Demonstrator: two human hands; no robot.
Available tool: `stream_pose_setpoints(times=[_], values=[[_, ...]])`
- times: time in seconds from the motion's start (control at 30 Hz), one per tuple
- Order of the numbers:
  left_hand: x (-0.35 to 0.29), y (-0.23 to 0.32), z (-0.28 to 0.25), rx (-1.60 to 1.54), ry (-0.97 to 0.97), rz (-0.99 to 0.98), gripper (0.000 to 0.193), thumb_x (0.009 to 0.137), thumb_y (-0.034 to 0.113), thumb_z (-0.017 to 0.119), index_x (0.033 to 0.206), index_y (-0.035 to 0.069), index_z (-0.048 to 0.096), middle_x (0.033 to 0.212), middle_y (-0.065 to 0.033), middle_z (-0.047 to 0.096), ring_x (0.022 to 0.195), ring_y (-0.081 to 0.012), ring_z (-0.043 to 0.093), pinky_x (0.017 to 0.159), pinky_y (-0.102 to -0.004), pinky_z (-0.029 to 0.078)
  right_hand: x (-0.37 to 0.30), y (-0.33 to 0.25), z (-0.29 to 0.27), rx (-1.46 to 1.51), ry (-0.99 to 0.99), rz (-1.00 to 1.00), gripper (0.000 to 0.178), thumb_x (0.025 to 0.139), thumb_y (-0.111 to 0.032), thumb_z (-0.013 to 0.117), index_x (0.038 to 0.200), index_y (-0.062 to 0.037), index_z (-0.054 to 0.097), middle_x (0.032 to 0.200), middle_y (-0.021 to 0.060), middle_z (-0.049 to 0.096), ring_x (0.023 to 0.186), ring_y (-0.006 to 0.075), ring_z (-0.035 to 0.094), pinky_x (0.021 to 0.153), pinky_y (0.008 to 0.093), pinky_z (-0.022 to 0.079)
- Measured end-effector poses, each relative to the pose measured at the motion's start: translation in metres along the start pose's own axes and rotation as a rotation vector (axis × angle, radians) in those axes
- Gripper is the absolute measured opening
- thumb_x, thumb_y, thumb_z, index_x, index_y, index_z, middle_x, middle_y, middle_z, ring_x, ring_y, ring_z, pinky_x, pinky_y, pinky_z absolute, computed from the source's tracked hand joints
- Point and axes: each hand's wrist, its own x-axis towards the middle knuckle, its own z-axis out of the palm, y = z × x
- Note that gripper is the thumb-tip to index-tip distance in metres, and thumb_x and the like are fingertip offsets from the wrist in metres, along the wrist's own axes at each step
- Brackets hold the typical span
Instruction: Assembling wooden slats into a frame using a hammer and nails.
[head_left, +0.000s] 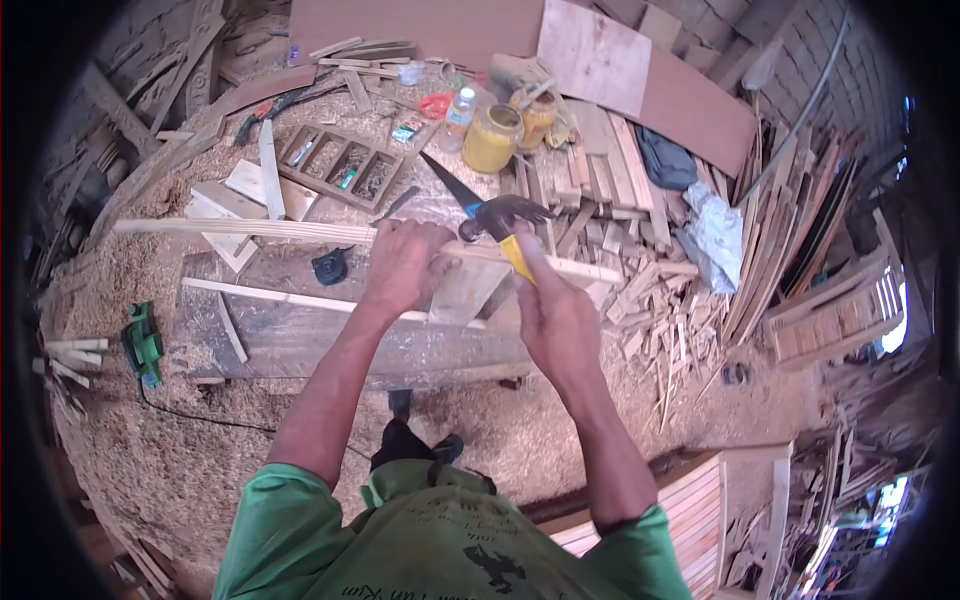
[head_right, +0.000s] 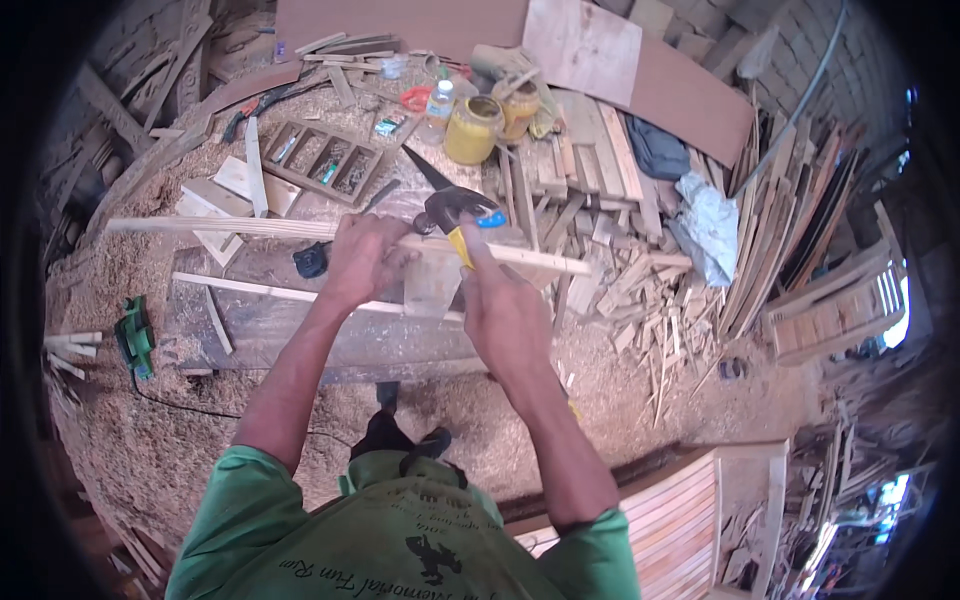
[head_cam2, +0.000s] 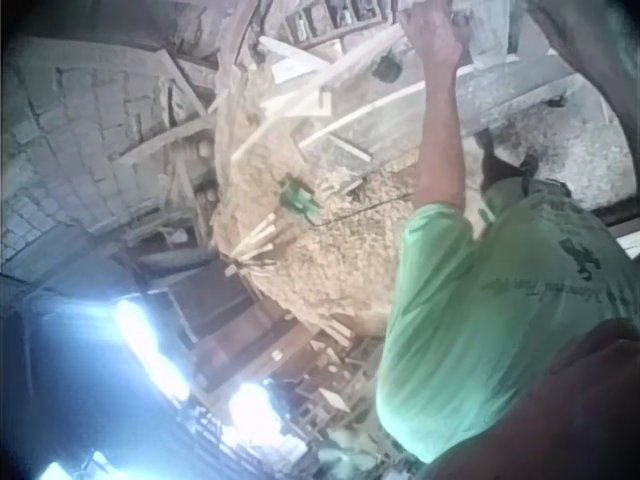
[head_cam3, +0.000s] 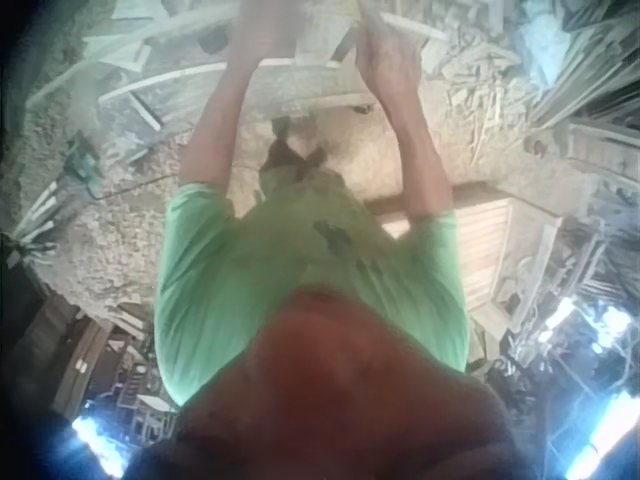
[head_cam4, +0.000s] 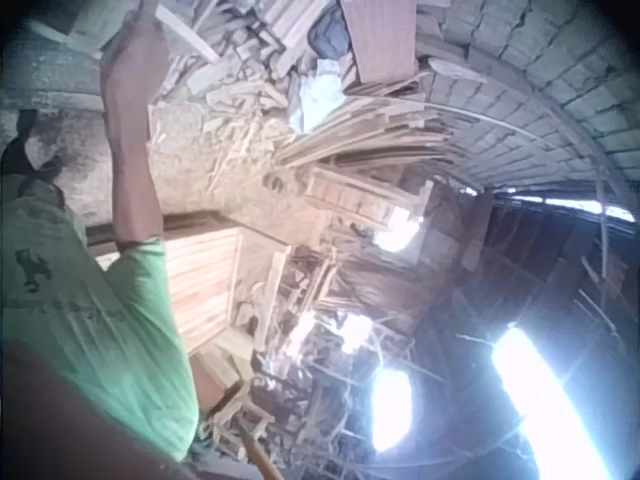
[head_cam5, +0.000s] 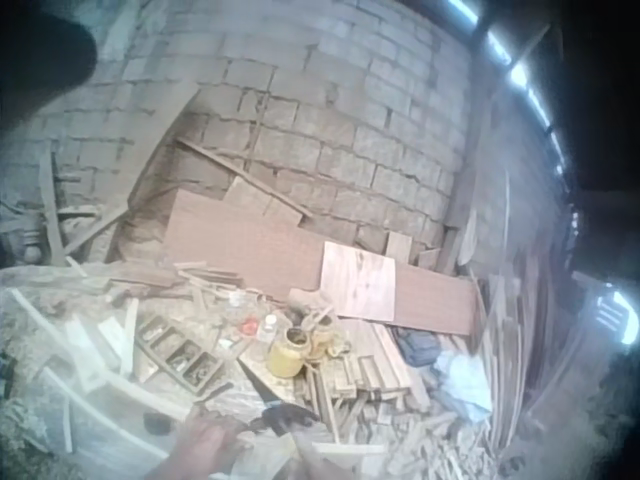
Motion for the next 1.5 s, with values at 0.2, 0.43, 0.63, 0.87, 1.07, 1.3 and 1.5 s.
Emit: stream_pose_setpoints(times=[0.2, 0.43, 0.63, 0.87, 1.07, 1.3, 1.5], values=[[-0.003, 0.005, -0.012, -0.013, 0.025, 0.016, 0.028, 0.083, 0.021, 0.083, 0.109, 0.013, 0.076, 0.101, -0.0052, 0.076, 0.097, -0.0251, 0.066, 0.093, -0.042, 0.04, -0.008, -0.028, -0.024, 0.081, 0.09, 0.099, 0.066, 0.102, -0.006, 0.062, 0.162, -0.0233, 0.042, 0.092, 0.0185, 0.071, 0.069, 0.0358, 0.066, 0.068, 0.0414, 0.056], [0.004, 0.003, -0.007, 0.025, 0.021, -0.023, 0.027, 0.084, 0.023, 0.082, 0.109, 0.013, 0.075, 0.099, -0.0064, 0.075, 0.098, -0.0267, 0.066, 0.092, -0.043, 0.041, -0.009, 0.0, -0.014, 0.208, 0.097, 0.126, 0.061, 0.103, -0.009, 0.062, 0.16, -0.0205, 0.047, 0.091, 0.0202, 0.07, 0.069, 0.0332, 0.066, 0.067, 0.0436, 0.055], [0.006, 0.003, -0.01, -0.012, -0.008, -0.001, 0.029, 0.083, 0.024, 0.082, 0.109, 0.013, 0.075, 0.099, -0.0072, 0.075, 0.098, -0.0271, 0.066, 0.093, -0.043, 0.041, -0.012, 0.016, 0.008, -0.351, 0.034, -0.118, 0.063, 0.101, -0.004, 0.062, 0.16, -0.0208, 0.046, 0.089, 0.0114, 0.074, 0.061, 0.0194, 0.067, 0.052, 0.0362, 0.053], [0.015, 0.001, -0.009, -0.018, -0.022, -0.032, 0.055, 0.082, 0.025, 0.085, 0.133, 0.012, 0.067, 0.099, -0.0083, 0.076, 0.098, -0.0268, 0.068, 0.094, -0.0423, 0.042, 0.012, -0.007, 0.0, 0.274, 0.434, -0.016, 0.064, 0.101, -0.011, 0.063, 0.16, -0.0271, 0.045, 0.098, 0.023, 0.074, 0.074, 0.0439, 0.07, 0.068, 0.0487, 0.058], [0.021, -0.005, -0.011, 0.012, -0.189, -0.151, 0.081, 0.081, 0.024, 0.086, 0.153, 0.014, 0.05, 0.105, -0.0105, 0.077, 0.1, -0.029, 0.069, 0.096, -0.043, 0.045, 0.012, 0.016, 0.023, 0.103, -0.002, 0.066, 0.058, 0.101, -0.011, 0.063, 0.156, -0.0268, 0.052, 0.089, 0.0176, 0.072, 0.066, 0.0366, 0.07, 0.059, 0.0484, 0.056], [0.071, -0.029, 0.009, -0.095, -0.14, -0.126, 0.064, 0.083, 0.023, 0.082, 0.142, 0.014, 0.06, 0.102, -0.008, 0.076, 0.102, -0.0271, 0.069, 0.095, -0.0429, 0.044, 0.05, 0.021, 0.034, 0.053, 0.003, 0.251, 0.059, 0.104, -0.009, 0.061, 0.159, -0.0242, 0.05, 0.076, 0.0163, 0.069, 0.057, 0.0257, 0.061, 0.058, 0.0383, 0.05], [0.145, -0.104, 0.08, -0.083, -0.201, -0.057, 0.022, 0.091, 0.025, 0.073, 0.112, 0.023, 0.079, 0.1, -0.0045, 0.077, 0.104, -0.0254, 0.069, 0.095, -0.0432, 0.04, 0.01, 0.049, 0.078, 0.262, -0.168, 0.516, 0.054, 0.104, -0.014, 0.064, 0.155, -0.0056, 0.049, 0.1, 0.0216, 0.075, 0.073, 0.0299, 0.075, 0.062, 0.0411, 0.057]])
